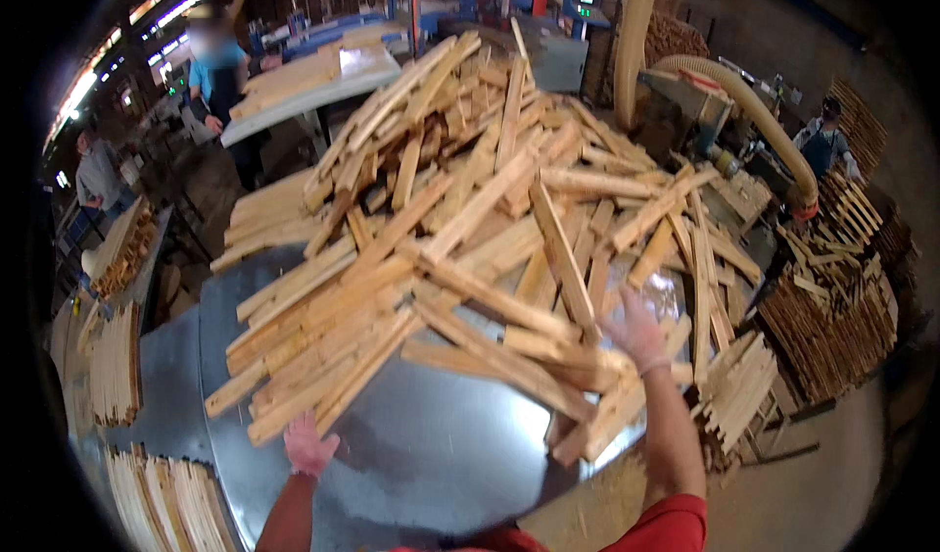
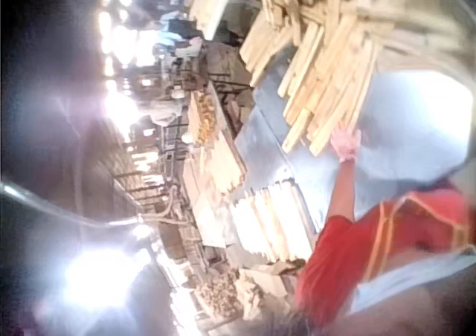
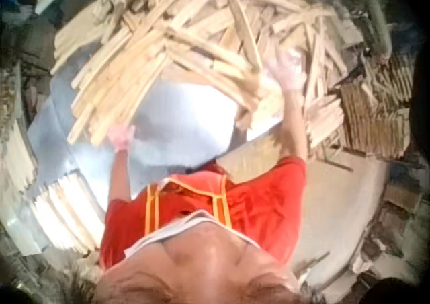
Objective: The person repeatedly picks up thin wooden planks from a large pile on a metal table and stacks them neatly on the left side. The person wears pink gloves and a red shirt with a yellow apron. Another worker in a blue shirt is visible in the background, also handling wood.
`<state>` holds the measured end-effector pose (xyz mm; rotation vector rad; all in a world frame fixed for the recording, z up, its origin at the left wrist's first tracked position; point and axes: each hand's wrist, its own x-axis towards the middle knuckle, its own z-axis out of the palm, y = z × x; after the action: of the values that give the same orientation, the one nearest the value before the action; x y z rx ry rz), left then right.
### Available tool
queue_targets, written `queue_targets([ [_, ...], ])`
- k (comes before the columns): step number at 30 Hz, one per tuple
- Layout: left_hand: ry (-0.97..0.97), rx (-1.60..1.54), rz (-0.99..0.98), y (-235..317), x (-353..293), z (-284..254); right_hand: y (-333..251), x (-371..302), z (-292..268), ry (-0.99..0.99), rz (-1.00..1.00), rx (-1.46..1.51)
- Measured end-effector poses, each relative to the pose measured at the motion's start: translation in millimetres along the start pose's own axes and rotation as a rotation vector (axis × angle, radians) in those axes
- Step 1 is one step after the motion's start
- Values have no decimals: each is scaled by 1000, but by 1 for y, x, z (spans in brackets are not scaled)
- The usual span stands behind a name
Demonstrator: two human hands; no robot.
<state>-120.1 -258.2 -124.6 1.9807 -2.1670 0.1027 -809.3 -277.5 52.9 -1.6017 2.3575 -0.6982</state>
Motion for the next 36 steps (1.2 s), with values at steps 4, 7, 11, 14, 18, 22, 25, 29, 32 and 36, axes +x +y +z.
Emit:
queue_targets([
  [4, -183, 37, -230, 13, 4, 8, 85, -15, 72, -75, 144, -207],
  [7, -324, 9, -269, 37, -6, -7, 60, -50, 103, -176, 101, -213],
  [11, -255, -34, -250, 30, -54, -17, -5, -111, 125, -123, 126, -317],
  [14, -225, -146, -270, 6, -93, 3, -50, -151, 140, -242, 309, -164],
  [18, -481, -961, -447, 3, -113, -53, -99, -212, 164, -201, 399, -122],
  [22, -648, -1756, -677, -5, -153, -54, -151, -266, 192, -177, 490, -51],
  [25, -665, -1447, -643, -15, -186, -88, -187, -280, 191, -243, 473, -45],
  [29, -404, -1162, -636, -59, -232, -94, -166, -290, 177, -259, 296, 86],
  [32, -12, -1367, -763, -104, -284, -98, -77, -294, 180, 81, 287, 122],
  [36, 277, -1689, -956, -215, -343, -102, 14, -312, 127, 387, 579, -83],
])
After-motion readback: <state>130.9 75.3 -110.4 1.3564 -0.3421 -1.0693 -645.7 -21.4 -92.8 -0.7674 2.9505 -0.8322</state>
